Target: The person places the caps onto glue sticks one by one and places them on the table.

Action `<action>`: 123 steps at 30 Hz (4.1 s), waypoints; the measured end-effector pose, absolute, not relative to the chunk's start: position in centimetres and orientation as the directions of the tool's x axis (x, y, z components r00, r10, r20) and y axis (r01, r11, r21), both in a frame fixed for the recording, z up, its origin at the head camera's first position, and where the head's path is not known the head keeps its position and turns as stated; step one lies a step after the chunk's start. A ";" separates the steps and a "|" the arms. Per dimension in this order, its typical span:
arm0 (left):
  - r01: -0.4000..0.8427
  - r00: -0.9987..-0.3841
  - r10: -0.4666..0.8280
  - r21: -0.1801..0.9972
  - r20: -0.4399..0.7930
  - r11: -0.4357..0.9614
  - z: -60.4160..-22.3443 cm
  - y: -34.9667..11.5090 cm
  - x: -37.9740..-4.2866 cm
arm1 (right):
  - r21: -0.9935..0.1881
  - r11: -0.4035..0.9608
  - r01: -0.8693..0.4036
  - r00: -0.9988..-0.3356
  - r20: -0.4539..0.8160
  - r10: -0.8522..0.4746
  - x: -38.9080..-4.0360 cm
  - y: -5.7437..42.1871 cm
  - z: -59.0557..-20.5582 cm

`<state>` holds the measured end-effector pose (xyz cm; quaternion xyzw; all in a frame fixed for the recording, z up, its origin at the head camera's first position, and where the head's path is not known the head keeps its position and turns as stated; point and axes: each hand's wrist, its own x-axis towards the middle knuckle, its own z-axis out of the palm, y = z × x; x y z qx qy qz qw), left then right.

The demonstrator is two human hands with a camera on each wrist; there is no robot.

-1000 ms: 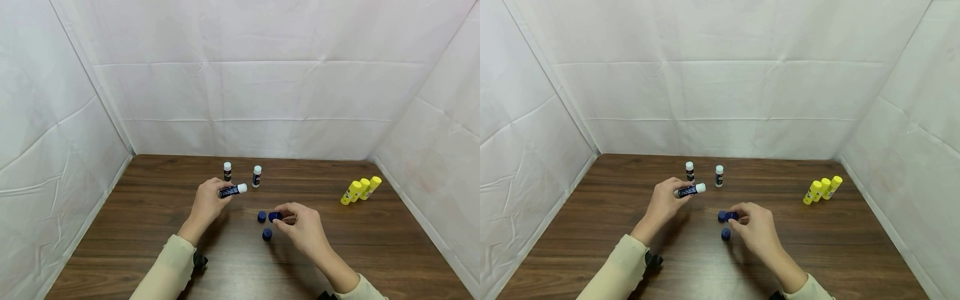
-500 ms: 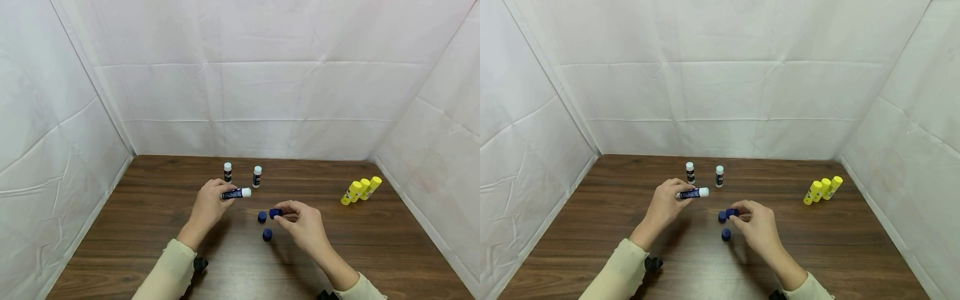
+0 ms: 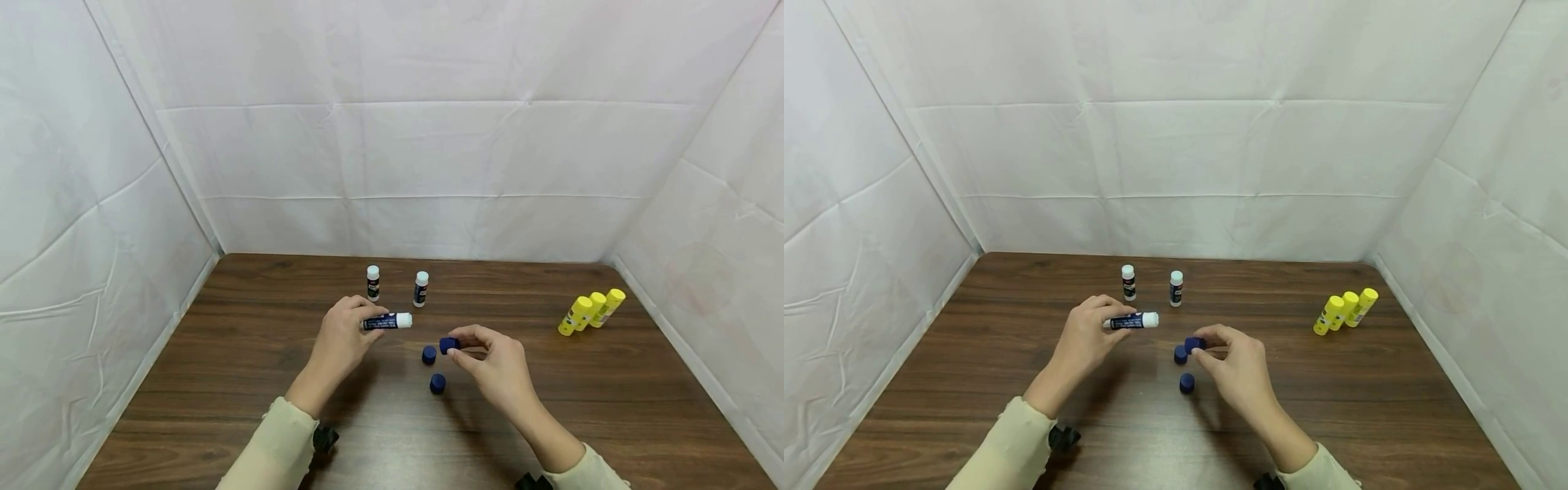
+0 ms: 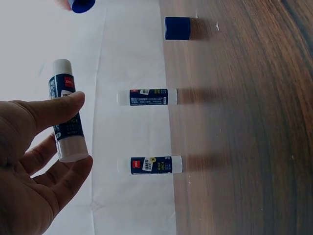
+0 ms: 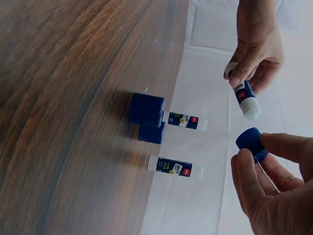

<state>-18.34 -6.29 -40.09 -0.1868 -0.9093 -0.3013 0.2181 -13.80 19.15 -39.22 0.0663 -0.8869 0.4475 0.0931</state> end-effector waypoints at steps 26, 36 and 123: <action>0.604 -0.737 0.332 0.354 0.589 0.714 -39.4 -7.0 -16.7 | -0.916 0.373 -0.145 -0.988 0.151 -0.015 -13.9 17.7 -38.5; 0.624 -0.712 0.347 0.323 0.610 0.712 -39.3 -6.8 -16.4 | -0.940 0.318 -0.123 -0.992 0.126 -0.011 -13.8 17.2 -38.6; 0.693 -0.610 0.356 0.258 0.708 0.674 -39.0 -5.7 -15.3 | -0.942 0.278 -0.191 -0.981 0.189 -0.034 -13.3 15.7 -38.4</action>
